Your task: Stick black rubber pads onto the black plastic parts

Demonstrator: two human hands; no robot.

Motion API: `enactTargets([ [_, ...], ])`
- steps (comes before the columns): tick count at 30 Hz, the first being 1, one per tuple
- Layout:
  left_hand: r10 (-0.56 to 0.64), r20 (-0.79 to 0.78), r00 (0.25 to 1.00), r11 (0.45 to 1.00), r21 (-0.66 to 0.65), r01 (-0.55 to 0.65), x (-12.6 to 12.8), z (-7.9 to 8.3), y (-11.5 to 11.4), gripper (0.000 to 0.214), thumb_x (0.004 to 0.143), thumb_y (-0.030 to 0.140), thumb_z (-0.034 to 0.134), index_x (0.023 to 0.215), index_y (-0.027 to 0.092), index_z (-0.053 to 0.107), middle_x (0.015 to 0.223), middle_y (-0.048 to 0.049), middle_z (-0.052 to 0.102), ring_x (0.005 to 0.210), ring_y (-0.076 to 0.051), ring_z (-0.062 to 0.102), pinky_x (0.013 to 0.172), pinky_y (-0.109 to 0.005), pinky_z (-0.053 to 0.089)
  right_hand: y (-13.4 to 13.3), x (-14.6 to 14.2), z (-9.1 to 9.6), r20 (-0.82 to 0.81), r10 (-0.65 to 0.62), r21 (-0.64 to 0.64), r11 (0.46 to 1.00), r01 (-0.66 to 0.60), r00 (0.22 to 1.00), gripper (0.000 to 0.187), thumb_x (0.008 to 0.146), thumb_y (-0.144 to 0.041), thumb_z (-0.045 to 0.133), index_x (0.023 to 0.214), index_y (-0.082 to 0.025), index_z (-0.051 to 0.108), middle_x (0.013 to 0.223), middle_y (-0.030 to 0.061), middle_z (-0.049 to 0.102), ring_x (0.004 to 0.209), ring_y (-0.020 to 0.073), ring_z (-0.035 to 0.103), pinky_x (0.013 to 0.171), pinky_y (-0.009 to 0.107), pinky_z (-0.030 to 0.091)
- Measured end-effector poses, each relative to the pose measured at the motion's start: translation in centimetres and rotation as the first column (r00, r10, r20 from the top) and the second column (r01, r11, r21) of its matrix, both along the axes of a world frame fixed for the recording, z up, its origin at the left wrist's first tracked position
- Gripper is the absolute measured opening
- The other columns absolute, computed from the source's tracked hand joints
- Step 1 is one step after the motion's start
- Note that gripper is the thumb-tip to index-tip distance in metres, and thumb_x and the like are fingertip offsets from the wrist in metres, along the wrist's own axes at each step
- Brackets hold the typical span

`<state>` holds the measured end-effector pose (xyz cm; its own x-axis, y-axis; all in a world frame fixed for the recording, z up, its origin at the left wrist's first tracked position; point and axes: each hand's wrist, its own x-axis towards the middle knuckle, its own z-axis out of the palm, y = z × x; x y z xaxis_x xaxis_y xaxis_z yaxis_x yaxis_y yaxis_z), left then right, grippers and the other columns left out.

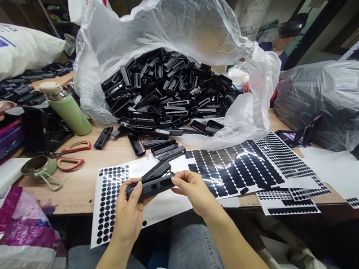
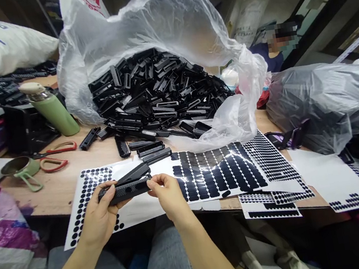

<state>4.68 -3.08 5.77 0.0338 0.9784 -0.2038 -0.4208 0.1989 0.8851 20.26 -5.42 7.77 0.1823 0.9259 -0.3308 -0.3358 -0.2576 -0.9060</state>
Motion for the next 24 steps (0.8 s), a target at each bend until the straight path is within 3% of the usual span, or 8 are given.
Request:
enactTargets([
  [11,-0.005,0.01,1.0,1.0,-0.007,0.005,0.0,0.0,-0.3,0.024,0.072,0.035,0.066,0.088,0.021,0.055,0.092,-0.0013,0.063,0.086,-0.019,0.062,0.075,-0.038,0.055,-0.3,-0.5,-0.8,0.149,-0.028,0.05,0.999,0.021,0.988,0.017,0.069,-0.032,0.062,0.07,-0.016,0.055,0.077,-0.0002,0.053,0.071,0.0114,0.054,0.076,0.032,0.05],
  [20,-0.003,0.027,1.0,1.0,-0.013,0.003,0.2,-0.3,-0.3,0.025,0.069,0.035,0.068,0.087,0.022,0.055,0.088,-0.0001,0.063,0.084,-0.02,0.063,0.071,-0.038,0.055,-0.4,-0.9,-1.7,0.41,-0.075,0.093,0.995,0.04,0.909,0.018,0.076,-0.037,0.056,0.075,-0.019,0.055,0.077,0.0008,0.057,0.07,0.014,0.056,0.07,0.031,0.049],
  [24,0.04,0.003,0.999,0.999,-0.016,-0.04,-0.9,0.6,-1.0,0.025,0.068,0.037,0.067,0.085,0.023,0.055,0.083,-0.0004,0.063,0.08,-0.022,0.063,0.068,-0.037,0.054,-0.1,-2.6,-2.2,0.316,-0.193,0.199,0.971,0.134,0.929,0.027,0.071,-0.036,0.063,0.086,-0.022,0.045,0.082,0.0011,0.056,0.075,0.0147,0.056,0.067,0.03,0.05],
])
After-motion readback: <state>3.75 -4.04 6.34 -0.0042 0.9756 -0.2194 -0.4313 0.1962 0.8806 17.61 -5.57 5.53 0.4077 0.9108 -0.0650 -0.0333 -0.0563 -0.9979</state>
